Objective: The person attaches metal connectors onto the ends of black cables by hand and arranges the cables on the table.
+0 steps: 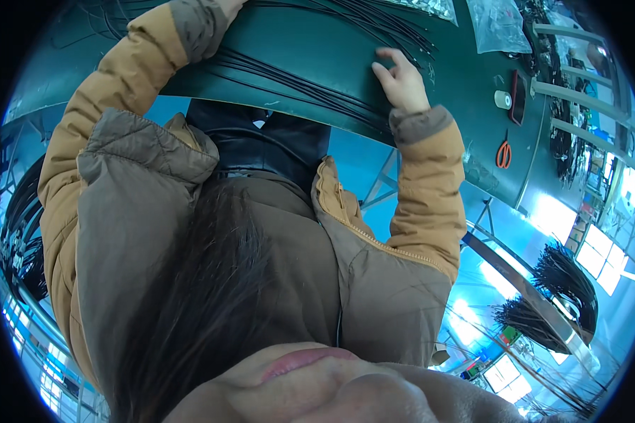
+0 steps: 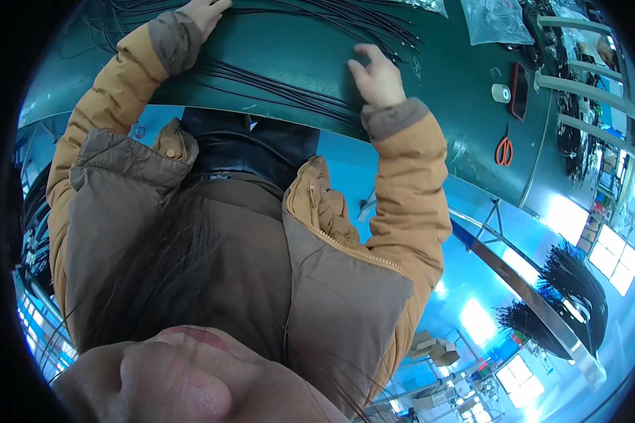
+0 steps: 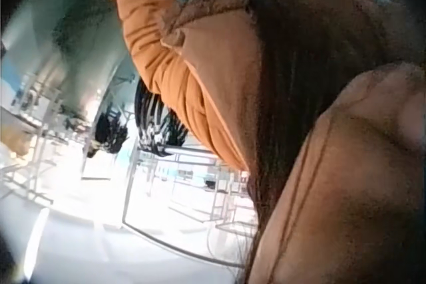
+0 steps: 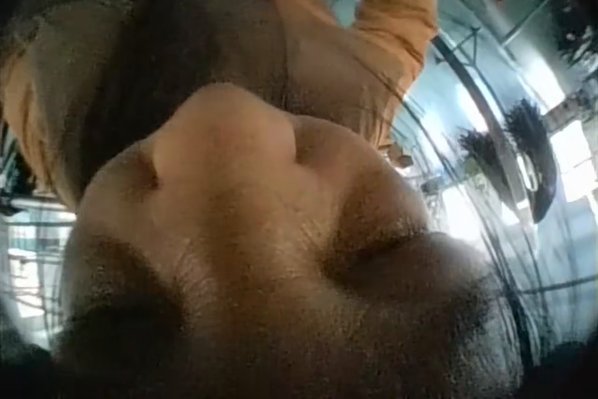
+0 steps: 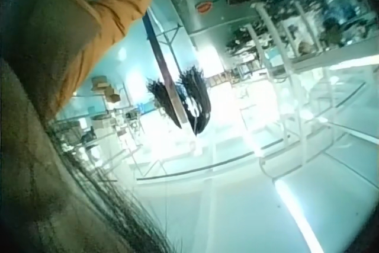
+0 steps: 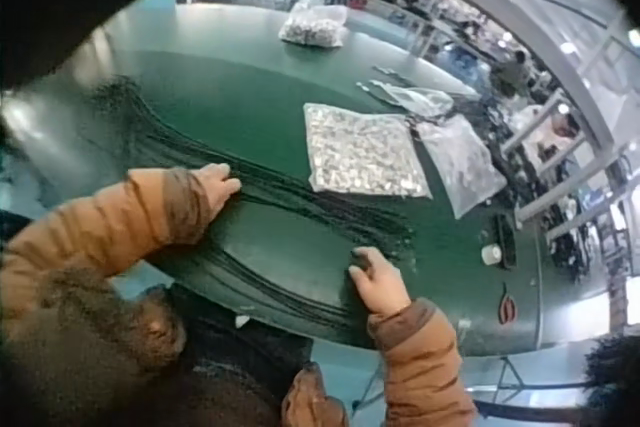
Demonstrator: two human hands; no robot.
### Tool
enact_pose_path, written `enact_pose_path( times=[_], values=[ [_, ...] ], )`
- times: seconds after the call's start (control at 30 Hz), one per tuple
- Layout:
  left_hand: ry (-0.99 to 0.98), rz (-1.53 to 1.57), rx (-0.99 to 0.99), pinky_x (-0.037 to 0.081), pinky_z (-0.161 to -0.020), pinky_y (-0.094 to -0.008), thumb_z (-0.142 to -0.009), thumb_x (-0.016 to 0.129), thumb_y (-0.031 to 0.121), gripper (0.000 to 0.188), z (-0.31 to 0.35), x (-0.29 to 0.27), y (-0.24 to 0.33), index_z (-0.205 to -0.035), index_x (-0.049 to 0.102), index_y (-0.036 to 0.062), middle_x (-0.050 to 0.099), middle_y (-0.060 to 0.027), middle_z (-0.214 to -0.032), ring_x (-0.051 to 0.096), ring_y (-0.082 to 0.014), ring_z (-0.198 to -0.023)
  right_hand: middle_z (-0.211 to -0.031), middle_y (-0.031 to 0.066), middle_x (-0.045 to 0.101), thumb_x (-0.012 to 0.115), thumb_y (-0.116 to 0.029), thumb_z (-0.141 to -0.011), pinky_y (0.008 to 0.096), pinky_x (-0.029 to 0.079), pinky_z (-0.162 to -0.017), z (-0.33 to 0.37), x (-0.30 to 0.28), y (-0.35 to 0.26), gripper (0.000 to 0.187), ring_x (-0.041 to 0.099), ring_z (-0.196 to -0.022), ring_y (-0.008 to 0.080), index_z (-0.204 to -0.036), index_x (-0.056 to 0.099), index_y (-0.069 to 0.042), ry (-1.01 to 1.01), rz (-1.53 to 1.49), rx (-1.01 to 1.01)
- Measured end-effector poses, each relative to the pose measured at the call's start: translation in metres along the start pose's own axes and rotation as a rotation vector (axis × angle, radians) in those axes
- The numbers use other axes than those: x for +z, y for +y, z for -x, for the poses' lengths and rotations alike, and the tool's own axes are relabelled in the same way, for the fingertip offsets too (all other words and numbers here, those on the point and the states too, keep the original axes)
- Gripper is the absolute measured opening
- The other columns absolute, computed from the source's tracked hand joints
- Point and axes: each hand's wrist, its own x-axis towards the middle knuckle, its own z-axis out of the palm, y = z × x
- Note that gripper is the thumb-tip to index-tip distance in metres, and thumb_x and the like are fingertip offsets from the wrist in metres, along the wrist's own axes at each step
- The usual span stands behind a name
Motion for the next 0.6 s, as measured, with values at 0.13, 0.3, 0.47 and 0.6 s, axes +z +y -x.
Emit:
enact_pose_path(
  times=[0.13, 0.3, 0.47, 0.6],
  values=[
    [-0.261, -0.092, 0.152, 0.045, -0.102, -0.0475, -0.065, 0.085, 0.021, 0.073, -0.031, -0.038, 0.023, -0.131, 0.052, 0.0135, 0.051, -0.0226, -0.124, 0.054, -0.0434, -0.120, -0.119, 0.0249, 0.070, 0.065, -0.028, -0.093, 0.0506, 0.052, -0.100, -0.041, -0.012, -0.006, 0.051, 0.066, -0.112, 0.0451, -0.143, 0.057, -0.016, 0.170, 0.366, 0.086],
    [-0.107, 0.035, 0.461, 0.046, -0.094, -0.0479, -0.083, 0.072, 0.015, 0.037, -0.022, 0.007, -0.021, -0.117, 0.060, 0.0102, 0.053, -0.0199, -0.111, 0.056, -0.0408, -0.108, -0.124, 0.0241, 0.070, 0.069, -0.035, -0.091, 0.0470, 0.055, -0.096, -0.081, -0.028, 0.033, 0.060, 0.070, -0.108, 0.0437, -0.146, 0.056, -0.013, 0.296, 0.448, 0.114],
    [-0.020, -0.037, 0.327, 0.051, -0.087, -0.0448, -0.088, 0.058, -0.002, 0.023, -0.039, 0.017, 0.010, -0.109, 0.059, 0.0058, 0.059, -0.0150, -0.105, 0.062, -0.0371, -0.101, -0.092, 0.0131, 0.068, 0.064, -0.021, -0.094, 0.0377, 0.053, -0.068, -0.071, -0.060, 0.093, 0.033, 0.065, -0.080, 0.0273, -0.118, 0.061, 0.001, 0.225, -0.693, 0.322],
    [0.111, 0.134, 0.427, 0.050, -0.086, -0.0454, -0.085, 0.069, 0.016, 0.026, -0.032, -0.011, 0.087, -0.108, 0.062, 0.0073, 0.058, -0.0168, -0.101, 0.061, -0.0373, -0.100, -0.093, 0.0128, 0.052, 0.054, -0.001, -0.091, 0.0317, 0.041, -0.059, -0.035, -0.038, 0.008, 0.016, 0.051, -0.070, 0.0210, -0.106, 0.048, 0.001, 0.243, -1.656, 0.629]
  ],
)
